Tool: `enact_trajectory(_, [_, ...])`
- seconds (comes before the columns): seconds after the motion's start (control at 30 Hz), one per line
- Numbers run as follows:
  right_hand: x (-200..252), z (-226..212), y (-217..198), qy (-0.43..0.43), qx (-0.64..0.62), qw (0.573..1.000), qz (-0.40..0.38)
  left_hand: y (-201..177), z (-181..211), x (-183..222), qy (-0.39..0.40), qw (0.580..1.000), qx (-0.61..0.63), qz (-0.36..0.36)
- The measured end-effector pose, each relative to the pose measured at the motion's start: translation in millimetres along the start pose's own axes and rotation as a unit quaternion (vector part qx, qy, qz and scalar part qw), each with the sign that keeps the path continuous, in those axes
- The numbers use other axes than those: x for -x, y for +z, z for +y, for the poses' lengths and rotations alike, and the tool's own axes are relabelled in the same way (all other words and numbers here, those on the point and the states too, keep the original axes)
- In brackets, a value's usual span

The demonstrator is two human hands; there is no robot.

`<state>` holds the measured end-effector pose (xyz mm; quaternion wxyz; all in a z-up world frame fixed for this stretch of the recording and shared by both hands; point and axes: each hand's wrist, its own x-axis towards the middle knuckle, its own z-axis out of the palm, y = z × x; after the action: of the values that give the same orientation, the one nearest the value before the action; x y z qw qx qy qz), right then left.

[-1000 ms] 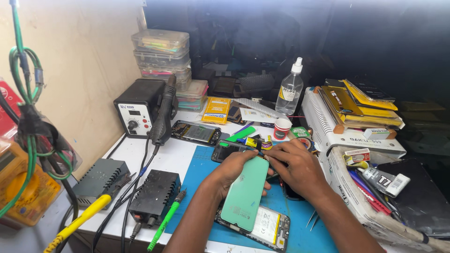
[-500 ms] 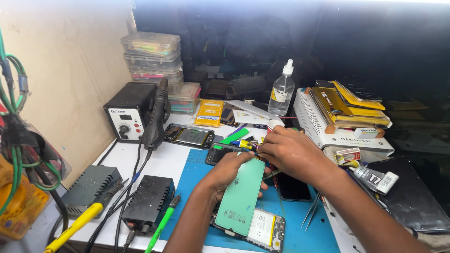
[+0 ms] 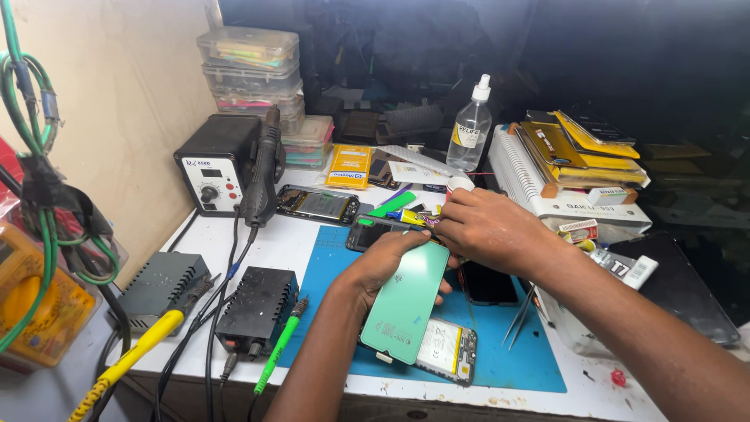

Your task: The person tests a mobile phone screen by tapping numbers on the dialer, then removes the back panel and disconnects internal components like the battery and screen connectors.

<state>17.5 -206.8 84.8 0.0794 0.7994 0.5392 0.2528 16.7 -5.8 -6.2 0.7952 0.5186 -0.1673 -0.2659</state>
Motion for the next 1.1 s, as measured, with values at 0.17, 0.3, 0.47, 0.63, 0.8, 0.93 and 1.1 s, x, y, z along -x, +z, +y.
enact_trajectory(0.17, [3,1,3,-0.015,0.045,0.999,-0.011,0,-1,0,-0.005,1.000,0.017,-0.018])
enact_trajectory(0.3, [3,1,4,0.005,0.081,0.997,0.008,0,-1,-3,-0.022,0.999,0.024,-0.017])
enact_trajectory(0.47, [5,8,-6,0.073,0.075,0.992,0.077,-6,-7,-6,-0.037,0.998,0.044,-0.020])
enact_trajectory(0.63, [25,-3,-24,0.143,0.083,0.985,0.048,-20,-10,-14,-0.009,0.996,0.091,0.006])
enact_trajectory(0.8, [55,-35,-9,0.192,0.109,0.969,-0.114,-22,-7,-17,0.012,0.986,0.134,0.103])
enact_trajectory(0.93, [73,-50,2,0.190,0.143,0.958,-0.162,-16,-1,-12,0.033,0.982,0.123,0.142])
enact_trajectory(1.1, [77,-46,-10,0.244,0.060,0.965,-0.077,-13,0,-12,0.061,0.985,0.109,0.115])
